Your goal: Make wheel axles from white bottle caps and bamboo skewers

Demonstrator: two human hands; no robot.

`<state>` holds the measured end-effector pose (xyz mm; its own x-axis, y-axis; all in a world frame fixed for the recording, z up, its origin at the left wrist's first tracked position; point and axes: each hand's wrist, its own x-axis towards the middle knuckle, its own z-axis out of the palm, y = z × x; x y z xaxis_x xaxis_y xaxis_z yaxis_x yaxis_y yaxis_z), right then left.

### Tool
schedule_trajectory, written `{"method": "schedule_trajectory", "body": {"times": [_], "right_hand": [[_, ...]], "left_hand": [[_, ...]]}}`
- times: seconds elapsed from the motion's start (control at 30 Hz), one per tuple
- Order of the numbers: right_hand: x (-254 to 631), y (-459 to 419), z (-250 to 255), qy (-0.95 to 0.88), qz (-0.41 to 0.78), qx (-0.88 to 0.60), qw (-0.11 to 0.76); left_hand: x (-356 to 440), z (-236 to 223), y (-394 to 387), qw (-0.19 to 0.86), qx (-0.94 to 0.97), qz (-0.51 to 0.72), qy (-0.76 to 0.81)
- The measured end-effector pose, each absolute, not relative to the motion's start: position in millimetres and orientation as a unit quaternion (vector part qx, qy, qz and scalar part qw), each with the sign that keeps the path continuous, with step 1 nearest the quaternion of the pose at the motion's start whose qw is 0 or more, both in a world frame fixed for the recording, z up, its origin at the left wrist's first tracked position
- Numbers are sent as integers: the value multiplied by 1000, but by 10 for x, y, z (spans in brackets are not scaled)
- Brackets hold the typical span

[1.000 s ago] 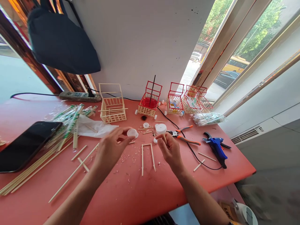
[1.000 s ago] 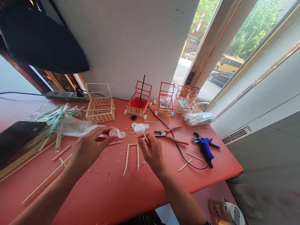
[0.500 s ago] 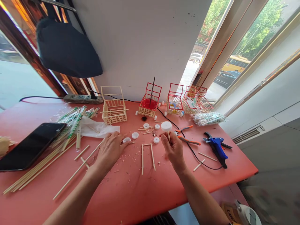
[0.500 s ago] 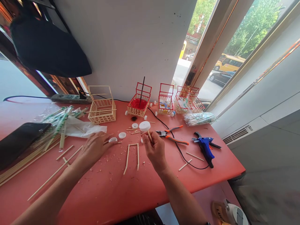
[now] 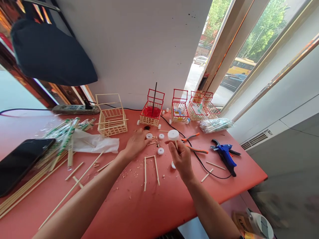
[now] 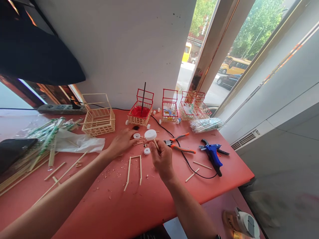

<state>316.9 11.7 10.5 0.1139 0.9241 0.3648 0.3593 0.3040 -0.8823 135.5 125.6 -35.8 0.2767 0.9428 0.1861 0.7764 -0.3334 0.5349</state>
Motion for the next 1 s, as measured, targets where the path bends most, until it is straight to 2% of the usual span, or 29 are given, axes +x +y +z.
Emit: {"method": "schedule_trajectory", "body": {"times": [0.17, 0.47, 0.6, 0.73, 0.87, 1.0], "right_hand": [[3205, 140, 116, -597, 268, -524, 545], [3194, 171, 64, -593, 282, -528, 538], [3186, 202, 11, -609, 269, -528, 527], [3165, 198, -5, -614, 308, -499, 528], [3129, 175, 8, -600, 428, -445, 509], [3109, 166, 19, -603, 476, -426, 478]], "left_hand": [[1328, -327, 1361, 267, 737, 302, 543], [1154, -142, 956, 546, 587, 384, 458], [1112, -107, 707, 640, 525, 395, 398], [1108, -162, 518, 796, 393, 385, 254], [1159, -197, 363, 843, 352, 364, 182], [1225, -181, 293, 848, 356, 359, 160]]}}
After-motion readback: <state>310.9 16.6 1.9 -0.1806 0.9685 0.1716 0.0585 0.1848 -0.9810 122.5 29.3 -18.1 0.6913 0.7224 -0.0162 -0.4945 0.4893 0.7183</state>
